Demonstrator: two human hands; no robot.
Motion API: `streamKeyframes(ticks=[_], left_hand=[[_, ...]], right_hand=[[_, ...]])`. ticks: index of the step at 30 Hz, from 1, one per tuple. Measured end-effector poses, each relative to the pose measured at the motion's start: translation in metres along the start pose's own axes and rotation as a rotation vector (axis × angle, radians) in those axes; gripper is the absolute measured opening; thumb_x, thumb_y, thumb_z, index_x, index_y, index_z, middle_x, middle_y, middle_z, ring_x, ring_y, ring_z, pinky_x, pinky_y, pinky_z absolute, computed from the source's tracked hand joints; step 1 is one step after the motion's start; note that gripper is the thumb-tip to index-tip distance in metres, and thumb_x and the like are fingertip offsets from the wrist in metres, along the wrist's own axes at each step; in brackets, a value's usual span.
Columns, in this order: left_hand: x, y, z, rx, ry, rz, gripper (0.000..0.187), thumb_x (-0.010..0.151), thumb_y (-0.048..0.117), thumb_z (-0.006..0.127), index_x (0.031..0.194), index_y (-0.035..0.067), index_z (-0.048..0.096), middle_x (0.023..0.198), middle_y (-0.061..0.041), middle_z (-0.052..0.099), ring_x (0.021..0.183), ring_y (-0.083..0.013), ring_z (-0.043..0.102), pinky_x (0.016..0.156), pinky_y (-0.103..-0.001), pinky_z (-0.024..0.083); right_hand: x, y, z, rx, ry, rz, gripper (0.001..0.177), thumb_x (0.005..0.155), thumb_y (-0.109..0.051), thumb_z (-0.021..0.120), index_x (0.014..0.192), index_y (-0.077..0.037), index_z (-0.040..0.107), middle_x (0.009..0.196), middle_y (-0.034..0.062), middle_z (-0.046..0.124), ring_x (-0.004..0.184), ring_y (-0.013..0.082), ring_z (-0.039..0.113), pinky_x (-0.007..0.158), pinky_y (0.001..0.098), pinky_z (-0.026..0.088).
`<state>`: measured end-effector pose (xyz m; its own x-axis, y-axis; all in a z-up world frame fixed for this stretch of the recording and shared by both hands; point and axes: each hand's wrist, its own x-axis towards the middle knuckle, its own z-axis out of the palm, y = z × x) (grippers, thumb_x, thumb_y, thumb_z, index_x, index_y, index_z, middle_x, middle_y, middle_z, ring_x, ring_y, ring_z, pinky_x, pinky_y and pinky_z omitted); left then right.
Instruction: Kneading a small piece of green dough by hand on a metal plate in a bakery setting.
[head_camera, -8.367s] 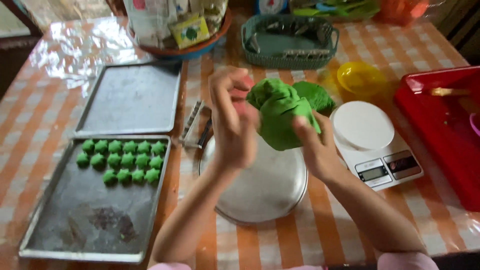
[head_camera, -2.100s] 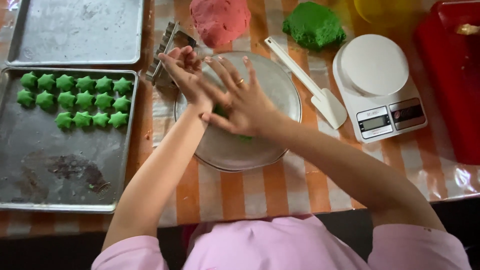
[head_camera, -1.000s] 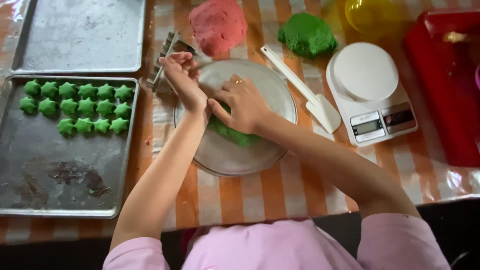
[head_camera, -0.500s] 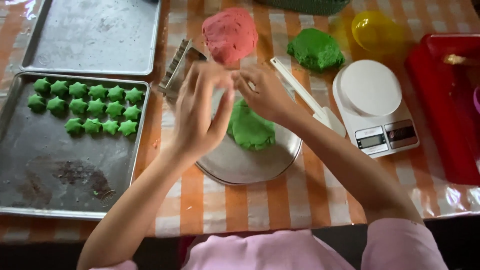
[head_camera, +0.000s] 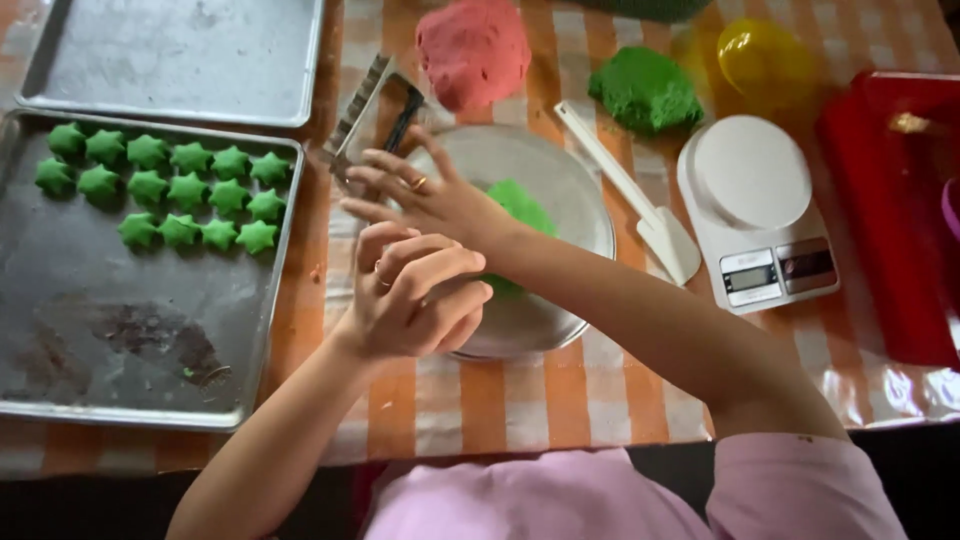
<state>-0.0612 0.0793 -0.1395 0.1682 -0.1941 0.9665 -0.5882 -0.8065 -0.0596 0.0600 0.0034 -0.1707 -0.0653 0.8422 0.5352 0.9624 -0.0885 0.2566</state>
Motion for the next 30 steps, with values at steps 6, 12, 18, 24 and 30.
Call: streamKeyframes(ticks=[6,12,18,24,30], left_hand=[[0.009,-0.003,-0.005,0.014,0.028,0.009,0.009,0.09,0.016,0.065,0.096,0.021,0.06,0.109,-0.002,0.064,0.093,-0.0189,0.062,0.086,-0.039,0.045],[0.014,-0.005,-0.009,-0.003,-0.122,-0.023,0.009,0.094,0.008,0.054,0.097,0.014,0.06,0.107,-0.008,0.064,0.082,-0.0235,0.065,0.086,-0.042,0.043],[0.011,-0.007,-0.002,-0.032,-0.405,-0.218,0.01,0.102,0.01,0.052,0.093,0.009,0.058,0.095,-0.005,0.063,0.084,-0.024,0.062,0.082,-0.037,0.043],[-0.008,-0.008,0.009,0.019,-0.593,-0.257,0.008,0.099,0.012,0.059,0.097,0.009,0.066,0.102,-0.003,0.065,0.096,-0.0242,0.065,0.089,-0.04,0.046],[-0.003,-0.008,0.003,0.054,-0.552,-0.248,0.011,0.1,0.014,0.057,0.098,0.011,0.067,0.106,-0.002,0.066,0.098,-0.0227,0.065,0.089,-0.04,0.046]], right_hand=[[0.001,0.012,0.012,0.175,0.12,0.022,0.043,0.106,-0.033,0.033,0.135,-0.019,0.061,0.127,0.0048,0.064,0.122,0.0241,0.06,0.1,0.0517,0.048],[0.018,0.033,0.007,0.606,-0.201,0.808,0.084,0.094,-0.073,0.009,0.14,-0.014,0.045,0.143,0.0142,0.054,0.138,0.0338,0.046,0.107,0.054,0.033],[-0.003,0.058,0.021,1.064,0.328,0.731,0.042,0.112,-0.036,0.028,0.137,-0.012,0.052,0.136,0.0048,0.054,0.129,0.0198,0.05,0.115,0.0379,0.04],[-0.014,0.078,0.019,1.928,0.875,1.211,0.057,0.098,-0.057,0.041,0.098,-0.005,0.066,0.077,0.0107,0.069,0.078,0.0253,0.069,0.085,0.0376,0.057],[-0.024,0.093,0.021,2.321,0.804,1.319,0.061,0.102,-0.059,0.036,0.108,-0.006,0.065,0.089,0.0123,0.067,0.08,0.0258,0.064,0.073,0.0354,0.054]])
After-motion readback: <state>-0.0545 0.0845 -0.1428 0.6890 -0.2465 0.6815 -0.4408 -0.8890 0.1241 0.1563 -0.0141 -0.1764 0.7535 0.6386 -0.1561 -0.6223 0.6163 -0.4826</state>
